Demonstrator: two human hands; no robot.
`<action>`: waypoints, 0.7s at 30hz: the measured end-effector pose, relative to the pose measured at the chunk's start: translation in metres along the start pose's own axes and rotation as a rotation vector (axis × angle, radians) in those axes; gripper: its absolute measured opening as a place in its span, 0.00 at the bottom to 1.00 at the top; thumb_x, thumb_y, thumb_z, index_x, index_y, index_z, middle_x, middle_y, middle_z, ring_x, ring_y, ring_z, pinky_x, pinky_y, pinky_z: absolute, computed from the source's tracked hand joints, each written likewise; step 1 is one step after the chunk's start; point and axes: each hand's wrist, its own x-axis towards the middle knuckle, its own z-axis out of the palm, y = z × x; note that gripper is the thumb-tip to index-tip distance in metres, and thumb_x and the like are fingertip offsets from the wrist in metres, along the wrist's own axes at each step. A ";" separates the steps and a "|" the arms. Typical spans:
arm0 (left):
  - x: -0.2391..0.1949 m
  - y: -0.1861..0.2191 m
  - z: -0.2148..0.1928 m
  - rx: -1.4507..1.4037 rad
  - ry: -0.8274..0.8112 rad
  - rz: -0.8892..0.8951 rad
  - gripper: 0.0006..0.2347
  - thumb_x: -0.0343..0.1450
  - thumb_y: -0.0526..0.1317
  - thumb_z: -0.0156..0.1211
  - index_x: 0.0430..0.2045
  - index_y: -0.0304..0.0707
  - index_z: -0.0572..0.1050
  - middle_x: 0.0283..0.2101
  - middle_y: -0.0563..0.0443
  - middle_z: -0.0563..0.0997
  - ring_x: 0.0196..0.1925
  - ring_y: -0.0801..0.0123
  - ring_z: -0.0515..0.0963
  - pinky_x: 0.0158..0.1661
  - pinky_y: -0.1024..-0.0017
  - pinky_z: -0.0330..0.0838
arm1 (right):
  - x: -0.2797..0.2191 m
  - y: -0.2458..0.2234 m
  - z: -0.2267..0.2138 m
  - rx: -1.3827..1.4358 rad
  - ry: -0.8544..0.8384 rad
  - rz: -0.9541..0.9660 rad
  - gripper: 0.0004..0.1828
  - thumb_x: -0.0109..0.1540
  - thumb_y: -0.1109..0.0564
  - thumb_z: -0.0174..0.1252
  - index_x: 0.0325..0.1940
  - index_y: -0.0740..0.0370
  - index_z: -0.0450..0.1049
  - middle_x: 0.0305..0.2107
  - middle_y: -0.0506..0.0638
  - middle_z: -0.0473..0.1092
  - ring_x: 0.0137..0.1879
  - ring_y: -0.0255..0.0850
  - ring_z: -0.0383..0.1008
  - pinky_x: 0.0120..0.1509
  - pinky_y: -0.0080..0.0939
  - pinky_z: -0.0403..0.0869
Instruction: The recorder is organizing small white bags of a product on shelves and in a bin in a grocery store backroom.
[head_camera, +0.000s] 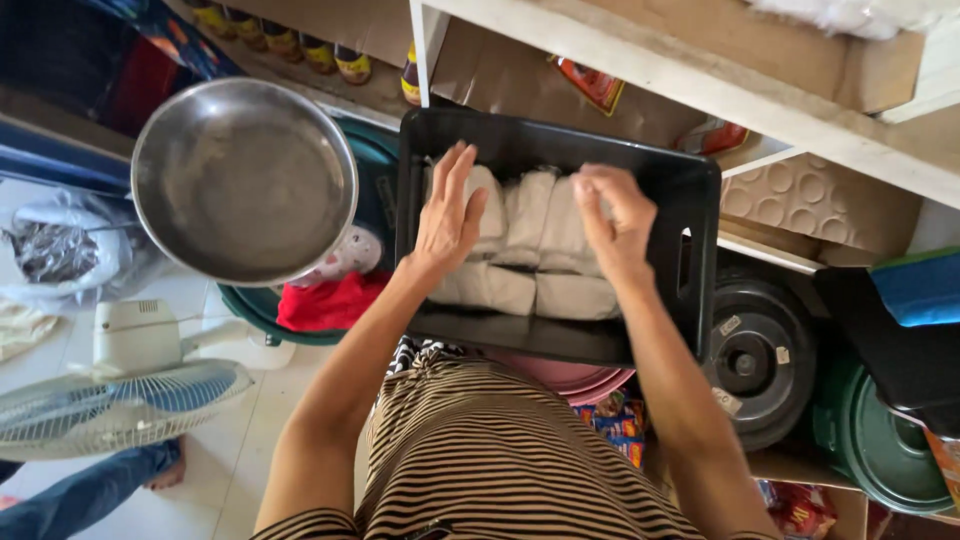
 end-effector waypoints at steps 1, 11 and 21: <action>-0.017 -0.008 0.006 0.014 -0.010 -0.062 0.24 0.77 0.33 0.58 0.69 0.38 0.60 0.71 0.34 0.64 0.70 0.36 0.68 0.64 0.56 0.70 | -0.013 0.005 0.006 -0.011 -0.015 0.058 0.03 0.70 0.62 0.60 0.45 0.66 0.78 0.41 0.55 0.76 0.50 0.42 0.78 0.58 0.40 0.75; -0.073 -0.050 0.036 0.253 -0.472 -0.719 0.26 0.69 0.38 0.62 0.62 0.32 0.62 0.59 0.27 0.68 0.55 0.32 0.75 0.54 0.48 0.71 | -0.095 0.044 0.074 0.081 -0.240 0.411 0.07 0.66 0.60 0.60 0.46 0.64 0.79 0.35 0.53 0.79 0.38 0.36 0.78 0.45 0.35 0.75; -0.084 -0.078 0.057 0.254 -0.417 -0.885 0.28 0.72 0.38 0.57 0.65 0.26 0.54 0.62 0.20 0.66 0.58 0.27 0.72 0.56 0.46 0.70 | -0.097 0.078 0.148 0.083 -0.538 0.614 0.09 0.66 0.55 0.58 0.45 0.61 0.80 0.29 0.53 0.79 0.34 0.41 0.81 0.41 0.41 0.78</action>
